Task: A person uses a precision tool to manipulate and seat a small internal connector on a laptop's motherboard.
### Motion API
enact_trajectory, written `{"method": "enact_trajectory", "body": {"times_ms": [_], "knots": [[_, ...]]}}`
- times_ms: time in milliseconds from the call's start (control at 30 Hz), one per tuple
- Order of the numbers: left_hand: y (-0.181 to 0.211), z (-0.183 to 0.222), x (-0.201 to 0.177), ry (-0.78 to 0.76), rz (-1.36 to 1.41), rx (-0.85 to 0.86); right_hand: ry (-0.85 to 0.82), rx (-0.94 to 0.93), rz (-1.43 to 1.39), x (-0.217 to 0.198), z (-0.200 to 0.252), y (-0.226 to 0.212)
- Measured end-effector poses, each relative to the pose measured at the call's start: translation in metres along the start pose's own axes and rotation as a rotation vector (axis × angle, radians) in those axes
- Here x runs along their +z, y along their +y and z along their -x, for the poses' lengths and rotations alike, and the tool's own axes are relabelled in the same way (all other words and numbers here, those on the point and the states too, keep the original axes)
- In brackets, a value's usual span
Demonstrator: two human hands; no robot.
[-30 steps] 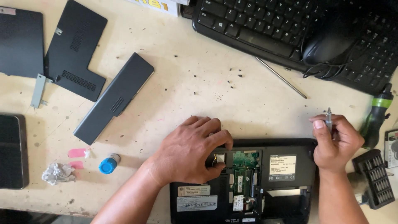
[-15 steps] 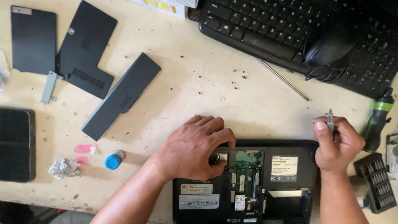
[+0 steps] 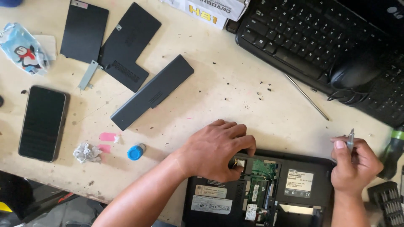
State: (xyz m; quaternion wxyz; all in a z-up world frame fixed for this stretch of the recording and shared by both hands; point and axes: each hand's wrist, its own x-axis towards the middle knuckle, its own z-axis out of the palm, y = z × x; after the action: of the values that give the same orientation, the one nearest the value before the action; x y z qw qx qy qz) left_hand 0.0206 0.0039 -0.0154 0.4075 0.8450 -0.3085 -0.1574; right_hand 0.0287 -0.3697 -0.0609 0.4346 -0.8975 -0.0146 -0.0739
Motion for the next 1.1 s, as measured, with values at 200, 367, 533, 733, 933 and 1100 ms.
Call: {"method": "enact_trajectory", "body": {"times_ms": [200, 367, 533, 733, 933, 1100], "knots": [[-0.001, 0.002, 0.003, 0.002, -0.016, -0.002, -0.006, -0.039, 0.04, 0.0, -0.001, -0.004], [0.0, 0.004, 0.005, -0.007, -0.062, 0.024, -0.062, -0.243, 0.247, -0.005, -0.009, -0.016], [-0.003, 0.006, 0.008, -0.035, -0.059, 0.038, -0.277, -0.673, 0.36, 0.047, -0.047, -0.122], [0.001, 0.009, -0.001, -0.013, 0.031, 0.027, -0.438, -0.305, 0.286, 0.156, -0.087, -0.214], [0.005, 0.017, -0.009, 0.011, 0.196, -0.008, -0.528, -0.159, 0.494, 0.207, -0.114, -0.21], [0.004, 0.018, -0.013, 0.033, 0.264, 0.0, -0.415, -0.2, 0.567, 0.221, -0.114, -0.188]]}}
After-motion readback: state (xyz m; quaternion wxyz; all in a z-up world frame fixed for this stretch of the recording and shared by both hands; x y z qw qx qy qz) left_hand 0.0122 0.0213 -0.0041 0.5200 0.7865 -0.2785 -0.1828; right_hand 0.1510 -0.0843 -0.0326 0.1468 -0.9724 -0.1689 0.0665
